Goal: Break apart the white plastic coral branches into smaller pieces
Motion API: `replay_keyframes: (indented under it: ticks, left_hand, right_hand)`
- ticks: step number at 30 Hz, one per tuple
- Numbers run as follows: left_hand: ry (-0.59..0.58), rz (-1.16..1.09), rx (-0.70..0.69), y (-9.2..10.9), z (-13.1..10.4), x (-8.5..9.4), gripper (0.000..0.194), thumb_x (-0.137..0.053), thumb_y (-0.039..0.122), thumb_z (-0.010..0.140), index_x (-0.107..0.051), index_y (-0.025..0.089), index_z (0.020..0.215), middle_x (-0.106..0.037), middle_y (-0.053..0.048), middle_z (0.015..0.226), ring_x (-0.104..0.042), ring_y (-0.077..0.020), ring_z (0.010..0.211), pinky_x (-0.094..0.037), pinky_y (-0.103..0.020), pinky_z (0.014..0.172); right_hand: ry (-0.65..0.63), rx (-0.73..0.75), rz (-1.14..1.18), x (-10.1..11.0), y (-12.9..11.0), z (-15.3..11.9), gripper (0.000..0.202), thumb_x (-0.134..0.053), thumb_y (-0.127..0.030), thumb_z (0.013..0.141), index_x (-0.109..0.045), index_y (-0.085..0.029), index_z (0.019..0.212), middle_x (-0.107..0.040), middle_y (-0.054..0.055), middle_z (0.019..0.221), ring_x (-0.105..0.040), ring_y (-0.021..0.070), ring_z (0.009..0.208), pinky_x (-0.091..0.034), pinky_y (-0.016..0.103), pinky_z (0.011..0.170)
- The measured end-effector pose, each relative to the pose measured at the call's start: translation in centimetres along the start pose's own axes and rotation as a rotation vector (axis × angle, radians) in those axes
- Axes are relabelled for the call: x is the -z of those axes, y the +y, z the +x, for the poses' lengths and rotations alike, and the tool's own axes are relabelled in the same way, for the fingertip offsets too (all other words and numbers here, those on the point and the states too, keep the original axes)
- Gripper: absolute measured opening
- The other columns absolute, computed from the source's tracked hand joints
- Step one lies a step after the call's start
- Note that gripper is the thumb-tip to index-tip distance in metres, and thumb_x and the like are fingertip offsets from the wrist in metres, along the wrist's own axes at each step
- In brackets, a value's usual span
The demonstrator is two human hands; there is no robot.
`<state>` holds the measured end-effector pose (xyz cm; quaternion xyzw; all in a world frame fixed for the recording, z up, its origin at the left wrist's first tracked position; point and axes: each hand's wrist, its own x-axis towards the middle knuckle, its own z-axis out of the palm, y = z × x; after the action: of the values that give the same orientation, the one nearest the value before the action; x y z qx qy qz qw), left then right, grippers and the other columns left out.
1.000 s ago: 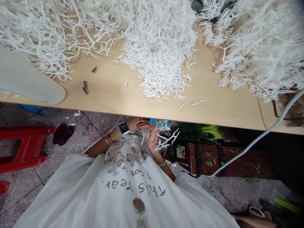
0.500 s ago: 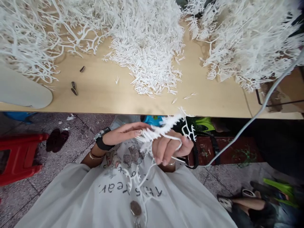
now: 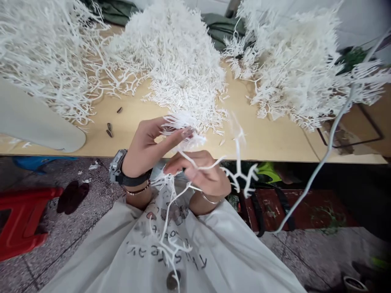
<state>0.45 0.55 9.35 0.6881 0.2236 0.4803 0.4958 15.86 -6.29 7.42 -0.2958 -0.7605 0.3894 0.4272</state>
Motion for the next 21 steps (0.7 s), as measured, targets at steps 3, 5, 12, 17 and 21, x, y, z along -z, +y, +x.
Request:
replay_keyframes:
  ticks: [3,5,12,17,21]
  left_hand:
    - [0.007,-0.042,0.025,-1.7,-0.4,0.6,0.014,-0.068,0.03,0.081,-0.073,0.019,0.075,-0.073,0.0,0.071,-0.067,-0.0128,0.066,-0.053,-0.022,0.061]
    - [-0.038,-0.044,0.061,-2.5,-0.6,1.1,0.015,-0.069,0.031,0.081,-0.072,0.019,0.072,-0.073,0.0,0.069,-0.066,-0.0121,0.063,-0.053,-0.021,0.06]
    - [0.007,-0.013,0.128,-2.8,-0.8,0.7,0.015,-0.07,0.032,0.079,-0.073,0.018,0.074,-0.074,-0.003,0.072,-0.065,-0.013,0.064,-0.051,-0.021,0.056]
    - [0.045,-0.004,0.12,-2.3,-0.7,-0.6,0.019,-0.068,0.032,0.081,-0.07,0.017,0.069,-0.069,-0.001,0.064,-0.06,-0.0112,0.06,-0.048,-0.02,0.053]
    - [0.105,0.021,0.111,-2.4,-0.6,-0.9,0.02,-0.067,0.032,0.082,-0.069,0.017,0.068,-0.065,0.0,0.061,-0.056,-0.0099,0.057,-0.046,-0.021,0.052]
  right_hand:
    - [-0.23,-0.03,-0.244,2.0,0.4,-1.9,0.026,-0.052,-0.028,0.09,-0.063,-0.017,0.112,-0.07,0.01,0.106,-0.065,0.0182,0.104,-0.053,0.032,0.091]
    - [-0.156,-0.099,-0.298,3.1,1.0,-3.7,0.027,-0.051,-0.022,0.091,-0.062,-0.02,0.115,-0.07,0.008,0.108,-0.066,0.0169,0.103,-0.053,0.031,0.091]
    - [0.72,-0.113,-0.063,3.1,2.2,-4.1,0.023,-0.06,-0.04,0.083,-0.065,-0.028,0.103,-0.065,0.005,0.115,-0.063,0.0213,0.105,-0.057,0.037,0.082]
    - [0.976,0.167,0.139,1.1,1.0,-1.4,0.047,-0.022,-0.049,0.095,-0.067,-0.037,0.09,-0.064,0.0,0.095,-0.064,0.016,0.096,-0.049,0.043,0.098]
    - [0.805,0.165,-0.187,1.0,-0.2,-2.5,0.054,-0.013,-0.066,0.088,-0.065,-0.053,0.092,-0.064,-0.001,0.079,-0.064,0.0191,0.092,-0.043,0.045,0.107]
